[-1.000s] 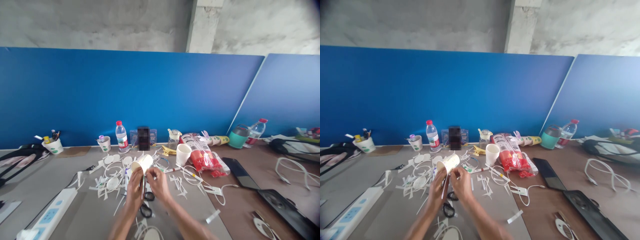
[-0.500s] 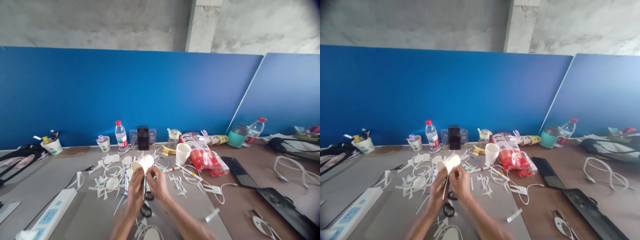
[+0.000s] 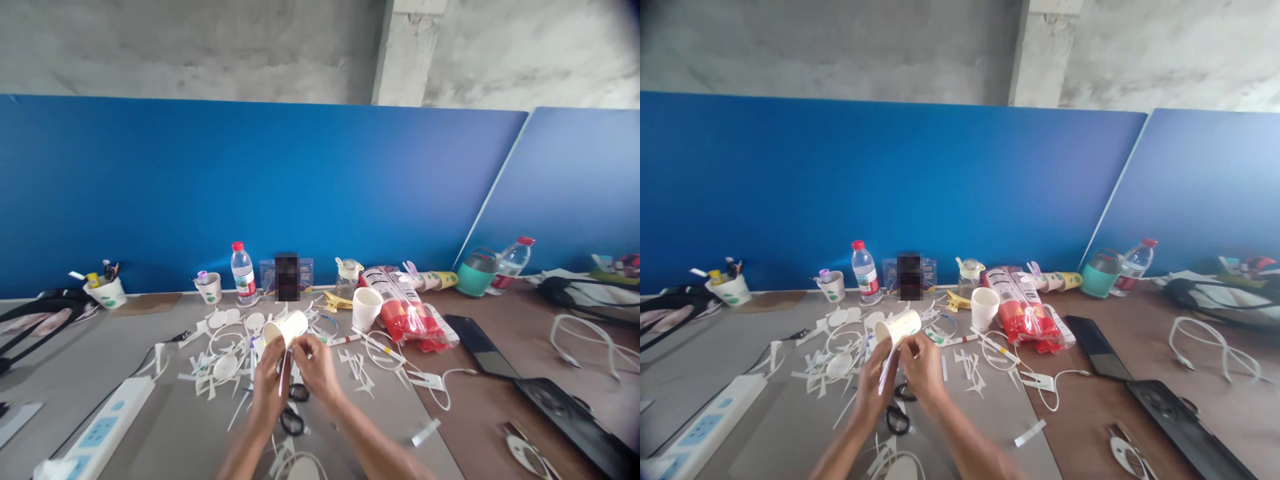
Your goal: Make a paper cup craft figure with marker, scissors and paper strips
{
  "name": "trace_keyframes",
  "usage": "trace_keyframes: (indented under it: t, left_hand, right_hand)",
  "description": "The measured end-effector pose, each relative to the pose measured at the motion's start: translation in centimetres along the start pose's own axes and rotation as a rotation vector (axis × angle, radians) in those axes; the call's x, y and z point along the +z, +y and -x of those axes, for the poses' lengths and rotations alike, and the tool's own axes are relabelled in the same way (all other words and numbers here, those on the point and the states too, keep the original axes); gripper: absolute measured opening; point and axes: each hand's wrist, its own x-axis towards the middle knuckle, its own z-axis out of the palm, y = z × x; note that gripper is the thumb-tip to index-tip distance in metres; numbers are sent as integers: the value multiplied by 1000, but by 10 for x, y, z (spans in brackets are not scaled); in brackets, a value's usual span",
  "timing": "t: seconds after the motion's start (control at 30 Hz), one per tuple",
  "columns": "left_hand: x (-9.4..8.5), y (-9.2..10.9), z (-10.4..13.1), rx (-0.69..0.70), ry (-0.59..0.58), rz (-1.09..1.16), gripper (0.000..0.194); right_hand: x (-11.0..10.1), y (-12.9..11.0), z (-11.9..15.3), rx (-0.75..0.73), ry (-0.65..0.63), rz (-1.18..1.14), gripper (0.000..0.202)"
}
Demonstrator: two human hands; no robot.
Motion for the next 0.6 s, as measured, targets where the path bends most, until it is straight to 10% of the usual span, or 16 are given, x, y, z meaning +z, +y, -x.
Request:
trace_keyframes:
  t: [0.3, 0.6]
  left_hand:
    - [3, -4, 4, 82, 17, -21, 26]
    - [-2, 14, -2, -168, -65, 166, 30]
  right_hand:
    - [-2, -8, 2, 28, 8, 58, 11]
    - [-4, -7, -1, -9, 12, 107, 12]
